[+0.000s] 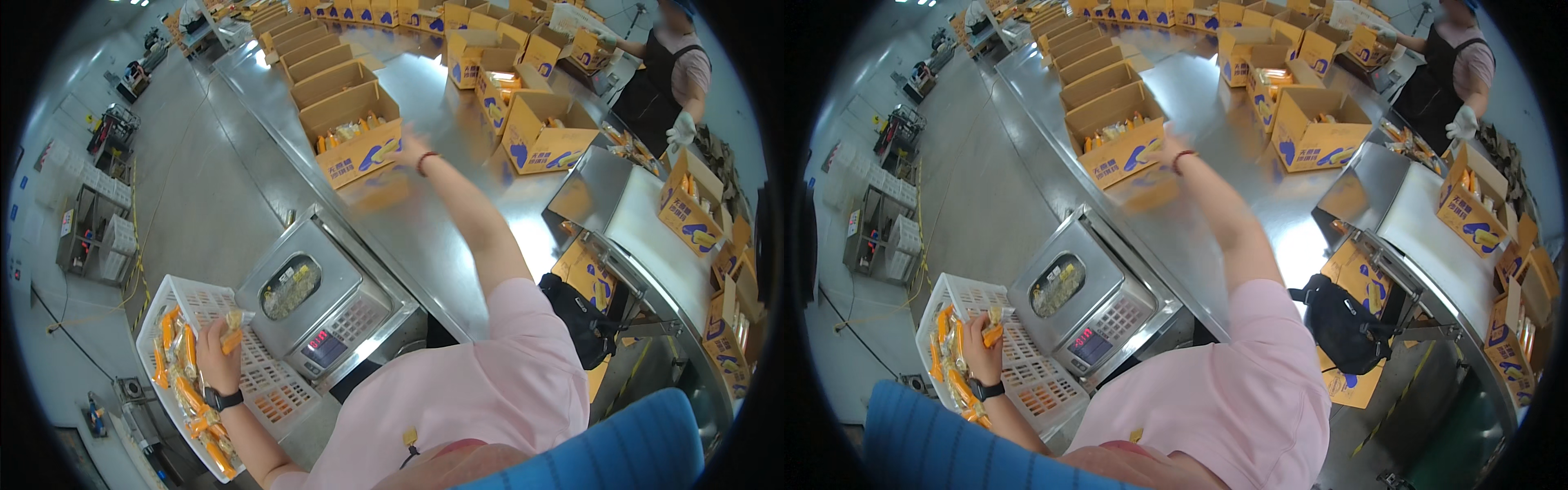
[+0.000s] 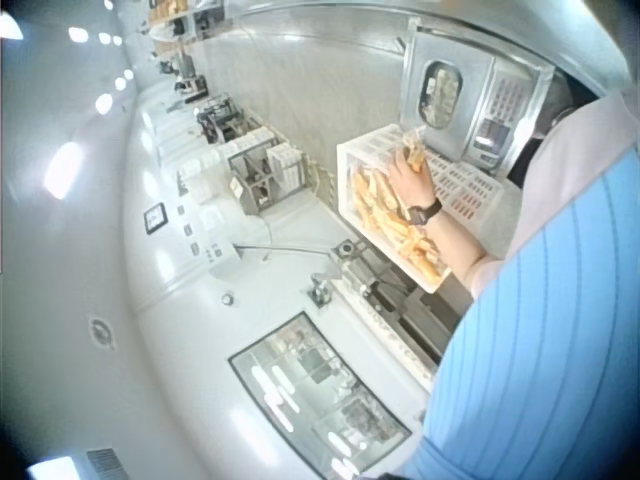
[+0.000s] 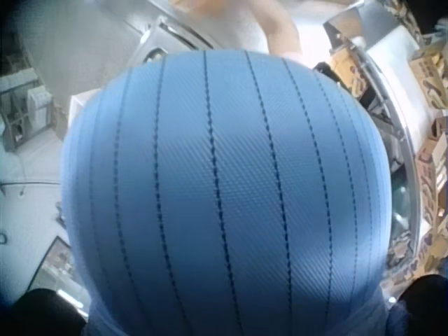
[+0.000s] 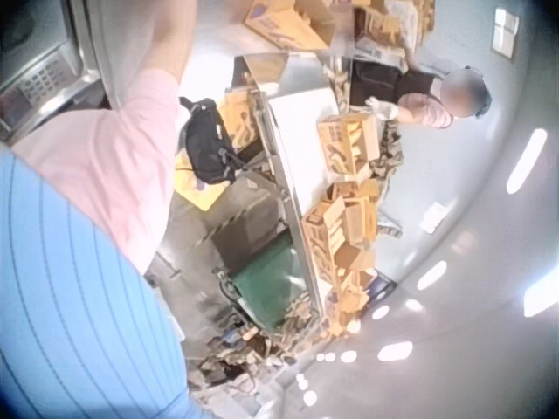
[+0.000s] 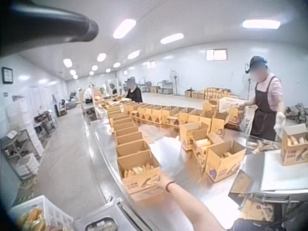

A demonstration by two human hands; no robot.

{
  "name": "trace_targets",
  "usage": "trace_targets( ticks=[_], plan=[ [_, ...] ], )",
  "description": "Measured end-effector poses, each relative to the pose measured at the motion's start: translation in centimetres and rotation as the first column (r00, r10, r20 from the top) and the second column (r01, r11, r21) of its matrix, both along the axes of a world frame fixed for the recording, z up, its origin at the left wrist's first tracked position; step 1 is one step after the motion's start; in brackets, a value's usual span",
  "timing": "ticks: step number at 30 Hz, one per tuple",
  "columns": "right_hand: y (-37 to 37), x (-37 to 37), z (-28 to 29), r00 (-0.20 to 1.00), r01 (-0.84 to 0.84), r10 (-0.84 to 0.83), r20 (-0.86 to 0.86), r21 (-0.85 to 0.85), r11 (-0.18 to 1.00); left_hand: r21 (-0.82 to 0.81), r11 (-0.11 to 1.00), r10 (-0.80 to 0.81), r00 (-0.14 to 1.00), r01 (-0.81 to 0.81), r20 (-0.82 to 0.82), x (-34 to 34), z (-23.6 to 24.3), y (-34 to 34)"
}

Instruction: The person picks up food packages from a white crate, places them into a cardboard box on a digital scale, and adjusts the number of packages to reach a weight target before moving the box to a production table.

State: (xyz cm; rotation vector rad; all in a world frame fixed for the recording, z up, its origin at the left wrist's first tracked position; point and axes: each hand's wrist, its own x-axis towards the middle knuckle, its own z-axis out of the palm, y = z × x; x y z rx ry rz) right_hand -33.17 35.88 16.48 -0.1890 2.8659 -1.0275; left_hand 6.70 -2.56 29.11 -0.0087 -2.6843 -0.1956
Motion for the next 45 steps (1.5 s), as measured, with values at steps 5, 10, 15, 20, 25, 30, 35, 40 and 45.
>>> trace_targets(
  ticks=[5, 10, 15, 20, 25, 30, 35, 40, 45],
  plan=[
    [19.9, 1.9, 9.5, 0.589, 0.795, -0.409, -0.697, 0.409, 0.448, 0.095, 0.995, 0.013, 0.999, -0.008, -0.050, 0.0, 1.1, 0.2],
    [32.7, 5.0, 4.9, 0.923, 0.381, -0.214, -0.319, 0.828, 0.410, 0.108, 0.994, -0.009, 0.996, 0.018, -0.089, -0.4, 1.5, -0.4],
    [24.4, 12.7, 6.3, 0.858, 0.123, 0.288, -0.426, 0.715, 0.688, 0.126, 0.992, 0.043, 0.989, -0.025, -0.140, 0.7, 2.1, -0.5],
    [17.1, 17.2, 9.0, 0.958, -0.155, 0.284, 0.031, 0.890, 0.428, 0.026, 0.999, 0.028, 0.982, -0.023, -0.186, 1.2, 2.6, 0.1],
    [7.5, 20.7, 15.6, 0.633, -0.196, 0.647, -0.425, 0.721, 0.665, 0.171, 0.982, -0.054, 0.989, 0.078, -0.141, 1.5, 2.7, 0.9],
    [-4.8, 24.9, 16.0, 0.185, -0.526, 0.745, -0.641, 0.575, 0.626, 0.189, 0.981, -0.009, 0.975, 0.053, -0.223, 2.5, 2.0, -0.8],
    [-15.5, 28.6, 9.8, 0.147, -0.673, 0.936, -0.320, 0.660, 0.332, 0.228, 0.973, 0.099, 0.949, -0.029, -0.301, 3.1, 1.5, -2.9],
    [-18.3, 30.8, 10.3, 0.173, -0.658, 0.822, -0.543, 0.557, 0.507, 0.253, 0.966, 0.143, 0.935, -0.060, -0.323, 3.3, 1.0, -3.7],
    [-12.8, 30.7, 7.9, 0.473, -0.664, 0.493, -0.730, 0.072, 0.744, 0.169, 0.985, 0.112, 0.911, -0.047, -0.397, 3.8, 1.8, -3.0]
  ],
)
